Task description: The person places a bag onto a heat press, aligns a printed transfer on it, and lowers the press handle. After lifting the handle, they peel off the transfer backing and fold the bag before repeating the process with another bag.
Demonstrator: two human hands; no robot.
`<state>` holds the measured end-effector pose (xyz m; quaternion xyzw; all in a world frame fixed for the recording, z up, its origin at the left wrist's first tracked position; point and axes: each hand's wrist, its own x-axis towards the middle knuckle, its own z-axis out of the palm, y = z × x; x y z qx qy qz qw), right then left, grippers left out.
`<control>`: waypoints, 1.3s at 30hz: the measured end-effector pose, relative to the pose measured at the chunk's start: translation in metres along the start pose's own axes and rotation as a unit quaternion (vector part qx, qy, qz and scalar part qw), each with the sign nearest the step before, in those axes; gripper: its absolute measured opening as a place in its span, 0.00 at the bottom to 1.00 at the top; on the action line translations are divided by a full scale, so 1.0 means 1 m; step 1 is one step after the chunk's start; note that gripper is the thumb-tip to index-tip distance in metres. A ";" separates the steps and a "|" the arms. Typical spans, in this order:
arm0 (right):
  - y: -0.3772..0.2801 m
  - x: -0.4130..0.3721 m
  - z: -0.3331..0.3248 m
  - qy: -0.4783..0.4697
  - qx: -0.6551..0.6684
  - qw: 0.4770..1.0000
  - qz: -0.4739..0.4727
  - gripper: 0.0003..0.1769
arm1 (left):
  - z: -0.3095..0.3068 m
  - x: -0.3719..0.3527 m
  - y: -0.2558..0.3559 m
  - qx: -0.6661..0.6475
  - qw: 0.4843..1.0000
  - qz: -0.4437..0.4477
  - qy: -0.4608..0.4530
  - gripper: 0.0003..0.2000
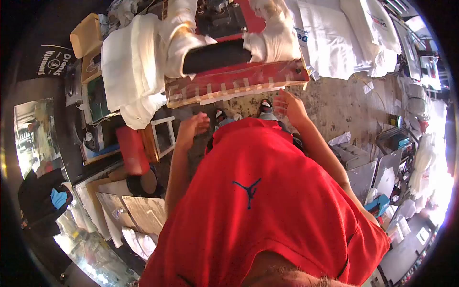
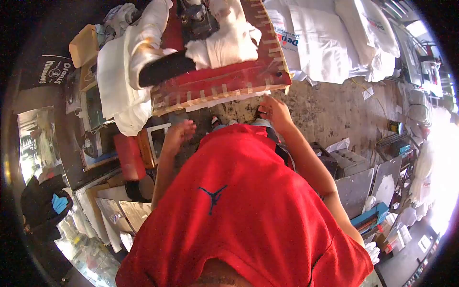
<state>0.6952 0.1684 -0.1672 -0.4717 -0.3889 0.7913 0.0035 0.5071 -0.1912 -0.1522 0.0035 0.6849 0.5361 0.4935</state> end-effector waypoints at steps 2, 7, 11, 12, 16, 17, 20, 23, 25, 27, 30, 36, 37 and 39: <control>-0.015 -0.003 0.009 0.035 0.003 0.999 -0.022 0.22 | 0.013 0.007 0.002 -0.124 0.988 0.019 0.090 0.20; -0.012 0.016 0.009 0.052 -0.012 0.998 -0.044 0.16 | 0.032 0.029 0.010 -0.138 0.966 0.038 0.214 0.21; -0.016 0.013 0.006 0.042 -0.025 0.996 -0.079 0.12 | 0.035 0.036 0.006 -0.129 0.960 0.051 0.242 0.22; -0.015 0.015 0.003 0.044 -0.023 0.996 -0.078 0.12 | 0.035 0.036 0.006 -0.136 0.959 0.035 0.248 0.21; -0.016 0.009 0.006 0.030 -0.044 0.996 -0.077 0.10 | 0.036 0.029 0.016 -0.174 0.954 -0.030 0.243 0.18; -0.017 0.003 0.011 0.051 -0.038 0.996 -0.062 0.11 | 0.035 0.030 0.012 -0.172 0.955 -0.032 0.240 0.18; -0.020 0.000 0.015 0.036 -0.067 0.995 -0.072 0.12 | 0.032 0.033 0.007 -0.192 0.953 0.037 0.233 0.15; -0.022 -0.001 0.013 0.017 -0.082 0.992 -0.096 0.13 | 0.030 0.030 0.015 -0.198 0.956 0.075 0.201 0.12; -0.023 -0.001 0.016 0.024 -0.082 0.990 -0.114 0.13 | 0.031 0.026 0.024 -0.220 0.954 0.097 0.182 0.10; -0.023 -0.002 0.018 0.035 -0.081 0.988 -0.130 0.13 | 0.034 0.023 0.034 -0.202 0.956 0.101 0.187 0.09; -0.024 0.005 0.016 0.039 -0.087 0.986 -0.139 0.12 | 0.033 0.029 0.038 -0.158 0.962 0.100 0.198 0.09; -0.011 0.017 0.001 0.062 -0.153 0.980 -0.112 0.14 | 0.023 0.035 0.030 0.036 0.973 0.053 0.220 0.09; -0.013 0.010 0.005 0.062 -0.152 0.980 -0.112 0.14 | 0.023 0.034 0.029 0.069 0.972 0.035 0.220 0.09; -0.018 -0.002 0.013 0.205 -0.420 0.854 -0.228 0.14 | 0.029 0.032 0.025 0.215 0.915 0.139 0.311 0.09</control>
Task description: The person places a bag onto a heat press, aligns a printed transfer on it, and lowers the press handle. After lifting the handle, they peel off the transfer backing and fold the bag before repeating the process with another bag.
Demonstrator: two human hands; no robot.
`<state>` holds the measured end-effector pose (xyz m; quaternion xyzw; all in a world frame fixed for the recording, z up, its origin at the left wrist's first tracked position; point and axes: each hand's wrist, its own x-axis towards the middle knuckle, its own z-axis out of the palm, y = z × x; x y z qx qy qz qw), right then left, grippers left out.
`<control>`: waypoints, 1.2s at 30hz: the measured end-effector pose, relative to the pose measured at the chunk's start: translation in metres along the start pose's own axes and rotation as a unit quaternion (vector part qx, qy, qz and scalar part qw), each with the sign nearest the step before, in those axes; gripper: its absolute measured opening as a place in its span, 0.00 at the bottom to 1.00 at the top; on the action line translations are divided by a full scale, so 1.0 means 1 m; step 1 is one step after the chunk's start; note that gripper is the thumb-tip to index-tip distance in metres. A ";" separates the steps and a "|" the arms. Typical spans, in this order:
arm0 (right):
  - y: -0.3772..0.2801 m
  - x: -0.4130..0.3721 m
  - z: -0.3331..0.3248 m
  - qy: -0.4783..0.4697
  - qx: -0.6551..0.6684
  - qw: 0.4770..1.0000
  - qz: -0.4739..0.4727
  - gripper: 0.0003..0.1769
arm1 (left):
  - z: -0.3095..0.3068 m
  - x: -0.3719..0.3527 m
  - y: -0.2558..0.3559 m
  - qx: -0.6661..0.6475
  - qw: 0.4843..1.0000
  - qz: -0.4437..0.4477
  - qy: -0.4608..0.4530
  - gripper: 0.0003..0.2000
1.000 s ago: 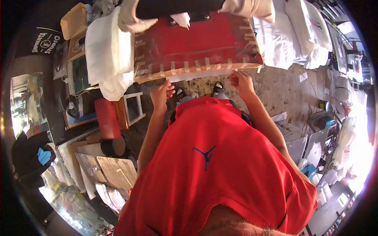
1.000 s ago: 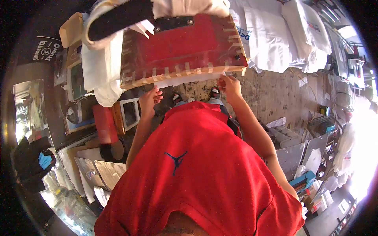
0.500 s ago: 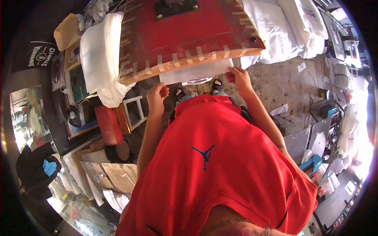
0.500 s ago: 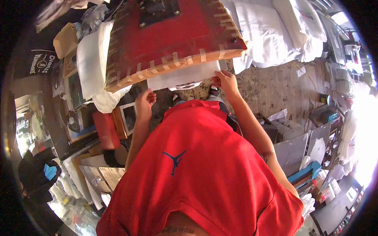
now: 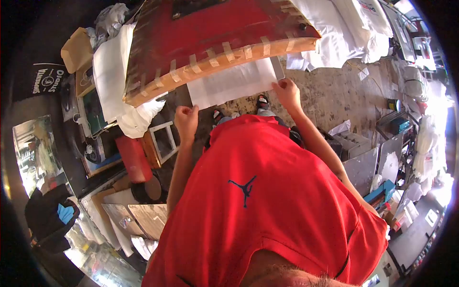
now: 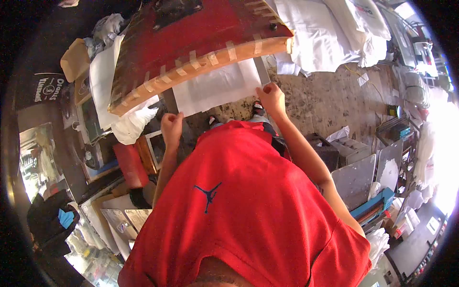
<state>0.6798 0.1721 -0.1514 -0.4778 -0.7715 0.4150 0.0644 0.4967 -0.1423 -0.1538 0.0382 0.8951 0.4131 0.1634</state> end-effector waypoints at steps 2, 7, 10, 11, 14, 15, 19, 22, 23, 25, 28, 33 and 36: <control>-0.006 -0.002 0.000 0.058 -0.053 0.990 -0.114 0.14 | 0.007 -0.002 0.010 0.127 0.977 0.132 0.105 0.10; -0.041 0.019 0.034 0.040 -0.078 0.914 -0.397 0.16 | 0.039 0.020 0.066 0.107 0.900 0.420 0.042 0.14; -0.066 0.043 0.076 0.057 -0.083 0.889 -0.446 0.20 | 0.071 0.045 0.099 0.158 0.871 0.463 -0.044 0.22; -0.076 0.051 0.084 0.072 -0.094 0.873 -0.473 0.19 | 0.082 0.054 0.109 0.162 0.863 0.477 -0.046 0.22; -0.089 0.073 0.090 0.062 -0.132 0.862 -0.486 0.18 | 0.098 0.083 0.111 0.176 0.849 0.498 -0.023 0.22; -0.090 0.078 0.090 0.037 -0.160 0.868 -0.468 0.18 | 0.102 0.090 0.105 0.184 0.844 0.503 -0.005 0.21; -0.073 0.091 0.063 0.073 -0.187 0.856 -0.476 0.16 | 0.075 0.102 0.087 0.183 0.876 0.445 0.012 0.18; -0.063 0.094 0.037 0.108 -0.172 0.870 -0.450 0.15 | 0.043 0.103 0.078 0.256 0.883 0.391 0.048 0.18; -0.062 0.096 0.032 0.121 -0.178 0.877 -0.429 0.14 | 0.037 0.101 0.074 0.256 0.883 0.390 0.051 0.18; -0.064 0.088 0.017 0.144 -0.179 0.901 -0.369 0.13 | 0.029 0.098 0.069 0.236 0.878 0.407 0.087 0.17; -0.053 0.069 -0.010 0.068 -0.198 0.930 -0.301 0.17 | 0.036 0.066 0.071 0.085 0.916 0.392 -0.024 0.19; -0.033 0.027 -0.025 -0.093 -0.149 0.971 -0.163 0.22 | 0.096 0.000 0.102 0.056 0.832 0.532 -0.148 0.42; -0.050 0.033 -0.035 -0.161 -0.108 0.970 -0.147 0.22 | 0.141 -0.001 0.099 0.121 0.842 0.506 -0.142 0.47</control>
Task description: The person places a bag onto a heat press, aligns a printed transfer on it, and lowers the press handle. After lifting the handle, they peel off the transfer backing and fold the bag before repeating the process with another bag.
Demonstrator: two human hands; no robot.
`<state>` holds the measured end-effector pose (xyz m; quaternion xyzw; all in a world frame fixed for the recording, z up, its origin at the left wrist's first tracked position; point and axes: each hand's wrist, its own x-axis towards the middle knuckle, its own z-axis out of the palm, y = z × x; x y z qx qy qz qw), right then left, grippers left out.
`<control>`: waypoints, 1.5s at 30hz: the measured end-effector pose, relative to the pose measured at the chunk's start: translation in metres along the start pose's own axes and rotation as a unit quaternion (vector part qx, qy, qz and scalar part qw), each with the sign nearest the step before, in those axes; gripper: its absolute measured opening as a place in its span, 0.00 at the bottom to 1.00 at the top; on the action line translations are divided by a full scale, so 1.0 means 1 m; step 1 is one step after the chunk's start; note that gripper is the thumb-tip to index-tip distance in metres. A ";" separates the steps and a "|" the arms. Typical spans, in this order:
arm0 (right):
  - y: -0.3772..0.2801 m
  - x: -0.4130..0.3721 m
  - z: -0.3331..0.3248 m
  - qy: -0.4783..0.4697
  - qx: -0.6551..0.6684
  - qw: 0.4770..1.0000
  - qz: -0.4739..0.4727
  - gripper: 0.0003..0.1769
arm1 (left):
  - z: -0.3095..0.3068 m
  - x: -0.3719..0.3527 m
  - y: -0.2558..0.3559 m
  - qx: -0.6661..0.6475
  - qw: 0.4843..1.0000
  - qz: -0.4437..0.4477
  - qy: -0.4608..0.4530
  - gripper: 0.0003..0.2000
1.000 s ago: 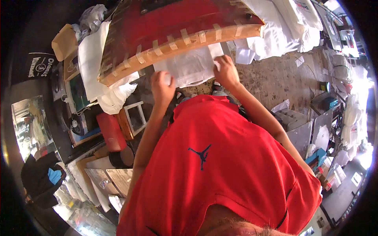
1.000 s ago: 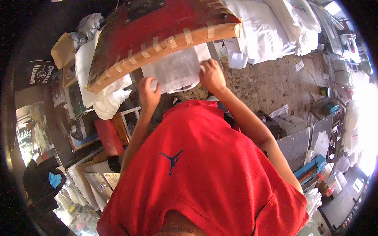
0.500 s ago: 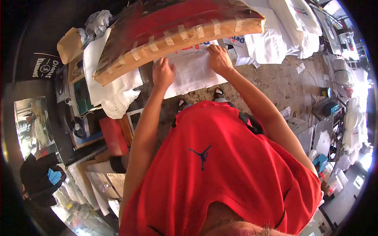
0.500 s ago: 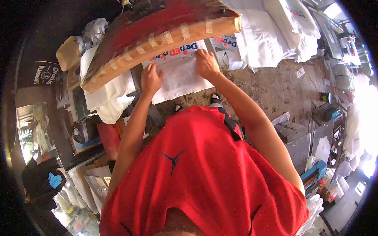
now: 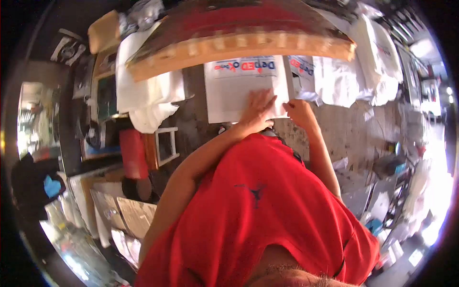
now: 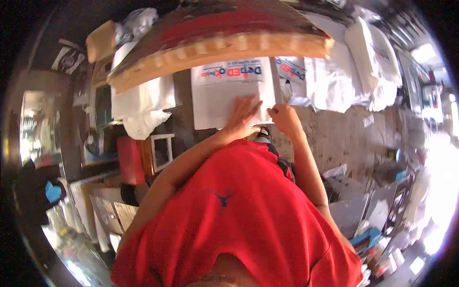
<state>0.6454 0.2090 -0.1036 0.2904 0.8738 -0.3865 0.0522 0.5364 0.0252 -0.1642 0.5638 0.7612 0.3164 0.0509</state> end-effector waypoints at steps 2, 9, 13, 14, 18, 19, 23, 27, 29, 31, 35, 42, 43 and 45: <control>-0.012 0.006 -0.015 -0.020 0.118 0.993 0.023 0.21 | 0.005 0.000 -0.013 0.052 0.998 0.014 0.033 0.26; -0.008 0.028 -0.040 0.030 0.177 0.983 0.026 0.12 | -0.146 -0.054 -0.004 -0.239 0.963 -0.113 0.056 0.10; -0.021 0.052 0.019 0.027 0.148 0.986 -0.070 0.40 | -0.271 -0.128 0.009 -0.396 0.875 -0.228 0.158 0.10; -0.036 0.056 0.037 0.018 0.130 0.985 -0.115 0.42 | -0.290 -0.148 0.011 -0.453 0.830 -0.235 0.226 0.10; -0.126 0.074 0.101 -0.177 0.251 0.934 -0.184 0.43 | -0.319 -0.276 -0.054 -0.287 0.794 -0.231 0.483 0.16; -0.150 0.074 0.117 -0.226 0.274 0.918 -0.175 0.40 | -0.333 -0.291 -0.060 -0.284 0.793 -0.231 0.487 0.16; -0.220 0.097 0.201 -0.184 0.092 0.925 -0.320 0.29 | -0.381 -0.361 -0.095 -0.090 0.755 -0.318 0.566 0.18; -0.350 0.063 0.215 -0.102 0.027 0.940 -0.325 0.28 | -0.403 -0.380 -0.098 -0.170 0.649 -0.404 0.621 0.18; -0.415 0.050 0.213 -0.067 -0.015 0.932 -0.355 0.30 | -0.397 -0.407 -0.129 -0.491 0.405 -0.325 0.700 0.19; -0.481 0.036 0.199 -0.046 0.023 0.913 -0.406 0.29 | -0.371 -0.450 -0.177 -0.593 0.372 -0.258 0.666 0.21; -0.566 0.074 0.199 0.084 0.067 0.881 -0.461 0.26 | -0.349 -0.443 -0.238 -0.590 0.396 -0.304 0.635 0.20; -0.591 0.210 0.238 0.318 0.087 0.855 -0.400 0.37 | -0.329 -0.312 -0.292 -0.607 0.383 -0.350 0.602 0.16; -0.569 0.221 0.244 0.332 0.058 0.854 -0.396 0.34 | -0.324 -0.306 -0.304 -0.612 0.382 -0.339 0.604 0.14; -0.507 0.241 0.259 0.326 -0.034 0.872 -0.364 0.32 | -0.316 -0.296 -0.312 -0.605 0.380 -0.364 0.598 0.11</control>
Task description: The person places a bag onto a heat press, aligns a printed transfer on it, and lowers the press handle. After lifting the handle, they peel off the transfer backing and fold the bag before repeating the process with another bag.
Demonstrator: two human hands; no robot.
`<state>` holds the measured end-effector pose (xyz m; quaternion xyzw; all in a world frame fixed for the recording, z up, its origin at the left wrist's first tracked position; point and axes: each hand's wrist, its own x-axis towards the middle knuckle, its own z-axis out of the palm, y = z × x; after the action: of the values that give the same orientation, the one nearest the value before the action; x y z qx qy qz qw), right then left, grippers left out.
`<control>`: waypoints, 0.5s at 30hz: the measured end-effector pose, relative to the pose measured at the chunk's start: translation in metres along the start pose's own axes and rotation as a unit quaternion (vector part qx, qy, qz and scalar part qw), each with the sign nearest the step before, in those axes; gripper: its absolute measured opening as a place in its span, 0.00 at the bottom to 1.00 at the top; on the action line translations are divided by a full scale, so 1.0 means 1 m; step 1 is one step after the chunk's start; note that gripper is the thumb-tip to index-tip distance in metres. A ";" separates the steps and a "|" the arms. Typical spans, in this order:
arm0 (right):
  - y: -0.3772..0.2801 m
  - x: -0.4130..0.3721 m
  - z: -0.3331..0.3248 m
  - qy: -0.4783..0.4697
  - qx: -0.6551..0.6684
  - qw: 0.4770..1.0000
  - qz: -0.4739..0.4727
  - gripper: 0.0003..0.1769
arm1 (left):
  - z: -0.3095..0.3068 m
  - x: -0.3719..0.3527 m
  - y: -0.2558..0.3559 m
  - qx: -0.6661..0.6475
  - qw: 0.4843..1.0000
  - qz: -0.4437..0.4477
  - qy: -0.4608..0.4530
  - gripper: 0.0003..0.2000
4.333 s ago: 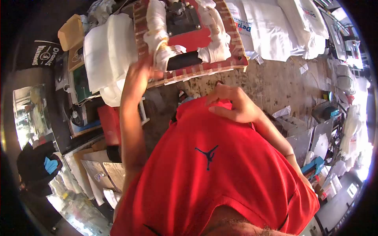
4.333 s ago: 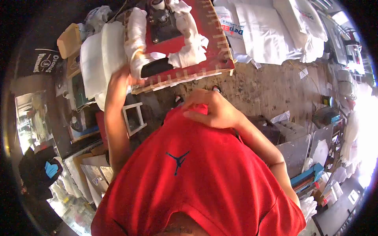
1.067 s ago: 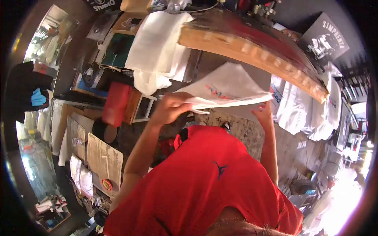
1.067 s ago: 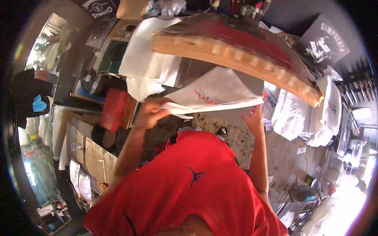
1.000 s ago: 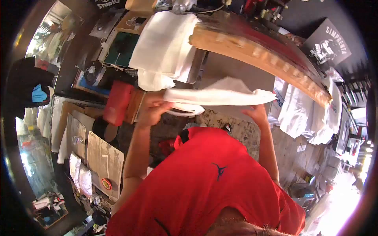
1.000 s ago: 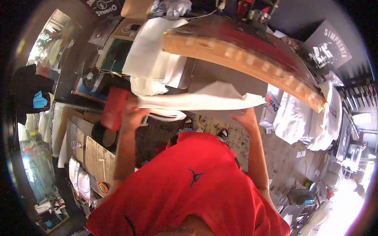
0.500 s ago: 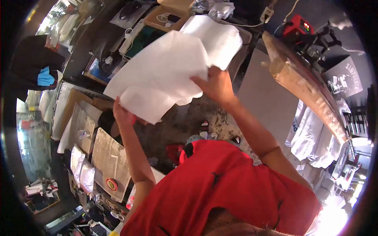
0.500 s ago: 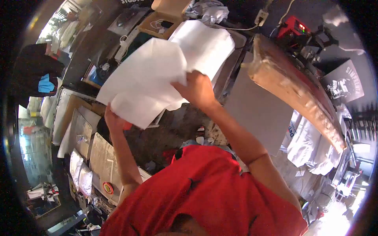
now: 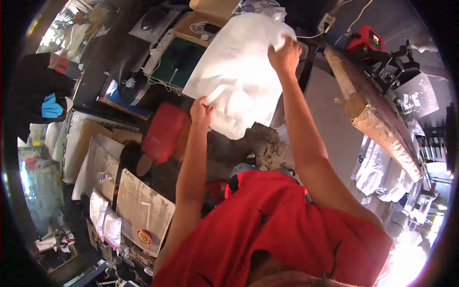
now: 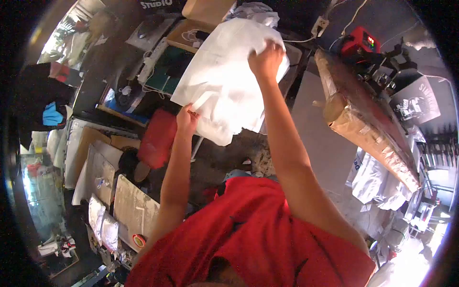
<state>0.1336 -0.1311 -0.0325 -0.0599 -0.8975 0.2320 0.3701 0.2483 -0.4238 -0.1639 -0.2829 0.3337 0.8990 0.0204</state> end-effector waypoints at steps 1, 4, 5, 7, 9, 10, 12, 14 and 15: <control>0.015 -0.021 -0.004 -0.085 0.015 0.994 0.074 0.34 | 0.003 0.005 -0.004 0.023 1.000 0.000 0.019 0.09; 0.055 -0.082 -0.001 -0.134 -0.012 0.981 0.141 0.32 | 0.004 0.020 -0.022 0.007 0.999 -0.014 0.028 0.11; 0.061 -0.094 -0.002 -0.128 -0.011 0.982 0.140 0.27 | 0.009 0.020 -0.025 -0.026 0.999 -0.021 0.036 0.11; 0.066 -0.102 -0.003 -0.178 0.037 0.974 0.133 0.24 | 0.015 0.019 -0.023 0.051 0.997 -0.025 0.048 0.12; 0.061 -0.102 -0.010 -0.183 0.055 0.966 0.177 0.22 | 0.023 0.018 -0.025 0.122 0.991 -0.022 0.058 0.12; 0.065 -0.102 -0.007 -0.165 0.018 0.969 0.185 0.23 | 0.025 0.014 -0.024 0.163 0.986 -0.012 0.044 0.13; 0.073 -0.099 -0.002 -0.147 -0.016 0.970 0.194 0.24 | 0.028 0.007 -0.019 0.204 0.978 0.000 0.030 0.13; 0.078 -0.090 -0.008 -0.275 0.027 0.918 0.283 0.28 | 0.026 0.009 -0.016 0.239 0.971 0.006 -0.002 0.11; 0.078 -0.089 -0.006 -0.274 0.027 0.918 0.285 0.28 | 0.026 0.009 -0.016 0.240 0.971 0.005 -0.003 0.11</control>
<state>0.1970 -0.0843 -0.1217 -0.2373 -0.9022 0.3588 0.0299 0.2320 -0.3973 -0.1618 -0.2651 0.5411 0.7936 0.0844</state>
